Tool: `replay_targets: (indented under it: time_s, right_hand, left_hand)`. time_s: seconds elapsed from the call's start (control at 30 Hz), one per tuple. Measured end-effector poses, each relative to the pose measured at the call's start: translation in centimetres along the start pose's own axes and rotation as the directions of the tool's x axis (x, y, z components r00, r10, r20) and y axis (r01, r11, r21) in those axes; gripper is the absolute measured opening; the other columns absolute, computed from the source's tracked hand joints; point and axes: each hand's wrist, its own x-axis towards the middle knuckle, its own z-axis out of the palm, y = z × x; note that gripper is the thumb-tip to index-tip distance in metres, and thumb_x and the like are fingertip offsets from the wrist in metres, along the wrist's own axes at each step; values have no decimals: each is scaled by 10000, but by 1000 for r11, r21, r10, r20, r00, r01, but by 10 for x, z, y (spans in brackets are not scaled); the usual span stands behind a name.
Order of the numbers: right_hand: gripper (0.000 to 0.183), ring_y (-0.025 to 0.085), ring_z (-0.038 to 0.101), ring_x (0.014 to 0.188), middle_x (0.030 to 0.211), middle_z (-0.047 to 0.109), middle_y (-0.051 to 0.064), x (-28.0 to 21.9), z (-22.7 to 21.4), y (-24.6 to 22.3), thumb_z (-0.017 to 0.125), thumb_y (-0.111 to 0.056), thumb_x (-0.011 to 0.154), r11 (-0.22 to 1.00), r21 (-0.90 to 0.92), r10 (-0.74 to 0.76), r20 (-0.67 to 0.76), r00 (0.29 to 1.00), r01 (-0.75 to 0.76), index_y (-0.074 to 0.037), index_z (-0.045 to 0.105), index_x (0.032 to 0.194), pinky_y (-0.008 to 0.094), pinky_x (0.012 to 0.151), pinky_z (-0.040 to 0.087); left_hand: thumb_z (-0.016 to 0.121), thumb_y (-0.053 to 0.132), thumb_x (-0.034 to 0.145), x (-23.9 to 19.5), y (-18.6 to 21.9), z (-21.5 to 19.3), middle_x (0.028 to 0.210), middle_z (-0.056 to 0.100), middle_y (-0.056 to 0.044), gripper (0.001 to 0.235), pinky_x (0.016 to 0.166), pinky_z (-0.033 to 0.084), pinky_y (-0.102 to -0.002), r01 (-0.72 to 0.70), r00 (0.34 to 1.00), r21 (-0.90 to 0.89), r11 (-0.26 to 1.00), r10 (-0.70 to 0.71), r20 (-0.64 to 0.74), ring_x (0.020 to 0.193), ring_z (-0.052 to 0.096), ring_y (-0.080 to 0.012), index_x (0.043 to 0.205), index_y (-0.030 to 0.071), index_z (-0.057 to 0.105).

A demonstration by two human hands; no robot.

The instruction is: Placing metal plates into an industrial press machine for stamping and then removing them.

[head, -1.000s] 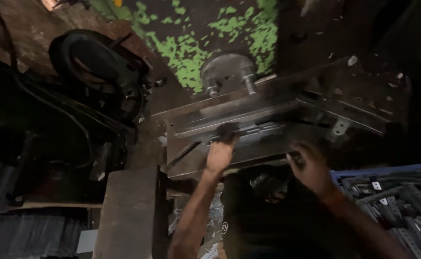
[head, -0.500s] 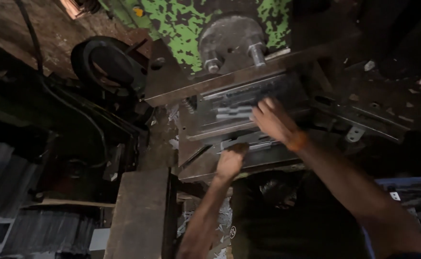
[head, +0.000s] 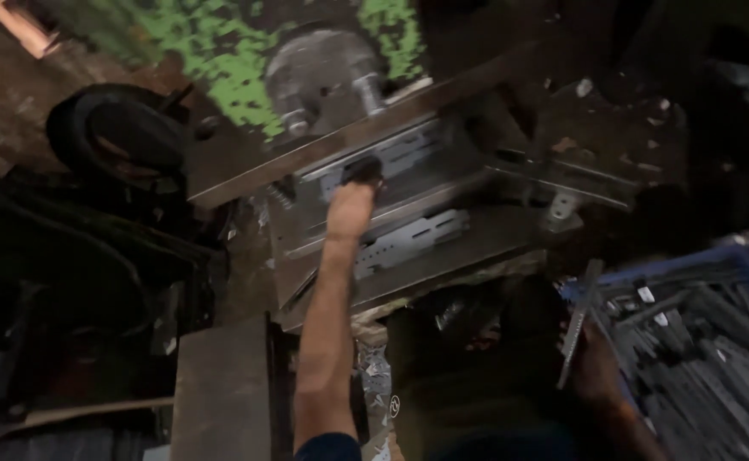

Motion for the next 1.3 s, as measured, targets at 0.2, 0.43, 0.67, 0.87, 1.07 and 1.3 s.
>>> replay_targets:
  time_s: [0.2, 0.43, 0.67, 0.87, 1.07, 1.3]
  right_hand:
    - [380, 157, 591, 761, 918, 617, 42, 28, -39, 65, 566, -389, 1066, 987, 153, 38, 83, 996, -50, -43, 631, 1211, 334, 703, 524]
    - [332, 149, 559, 658, 777, 563, 23, 0, 11, 23, 657, -413, 955, 990, -60, 126, -34, 991, -128, -94, 600, 1027, 337, 615, 501]
    - [428, 137, 491, 602, 694, 528, 14, 13, 12, 35, 688, -448, 984, 964, -261, -70, -79, 994, 47, -42, 604, 878, 340, 528, 394]
    - [349, 219, 602, 626, 756, 665, 114, -8, 90, -54, 685, -364, 987, 579, -620, -528, 210, 823, 529, -17, 668, 1006, 377, 562, 472]
    - [480, 401, 670, 796, 985, 700, 245, -8, 186, -121, 726, -248, 827, -301, -536, -466, 805, 369, 789, 7, 641, 1224, 487, 685, 557]
    - [408, 363, 645, 1096, 1249, 650, 166, -10, 347, -145, 682, -167, 884, -389, -100, -168, 985, 37, 916, -68, 604, 1272, 461, 923, 537]
  left_hand:
    - [672, 333, 998, -46, 57, -26, 1314, 635, -208, 484, 1041, 514, -506, -116, 981, 26, 993, 118, -152, 1199, 629, -403, 1354, 8, 621]
    - [688, 242, 958, -111, 93, 12, 1356, 619, -229, 479, 1057, 483, -565, -65, 988, -164, 984, 40, -152, 1231, 595, -430, 1369, 3, 634]
    - [608, 373, 1010, -114, 32, 1, 1165, 723, -202, 442, 984, 533, -501, 505, 755, -88, 859, -390, 528, 1077, 691, -404, 1426, 235, 668]
    - [717, 188, 814, -163, -23, 79, 786, 734, -173, 331, 746, 581, -510, 132, 911, 180, 975, -191, 367, 742, 722, -368, 1144, 164, 704]
    - [681, 158, 824, -116, 61, 9, 772, 719, -225, 478, 617, 557, -521, 171, 925, 32, 985, -171, 339, 639, 701, -378, 1295, 77, 691]
    - [678, 89, 848, -147, 63, 68, 620, 567, -88, 124, 624, 495, -468, -151, 936, 184, 971, 200, -290, 610, 583, -292, 732, 115, 640]
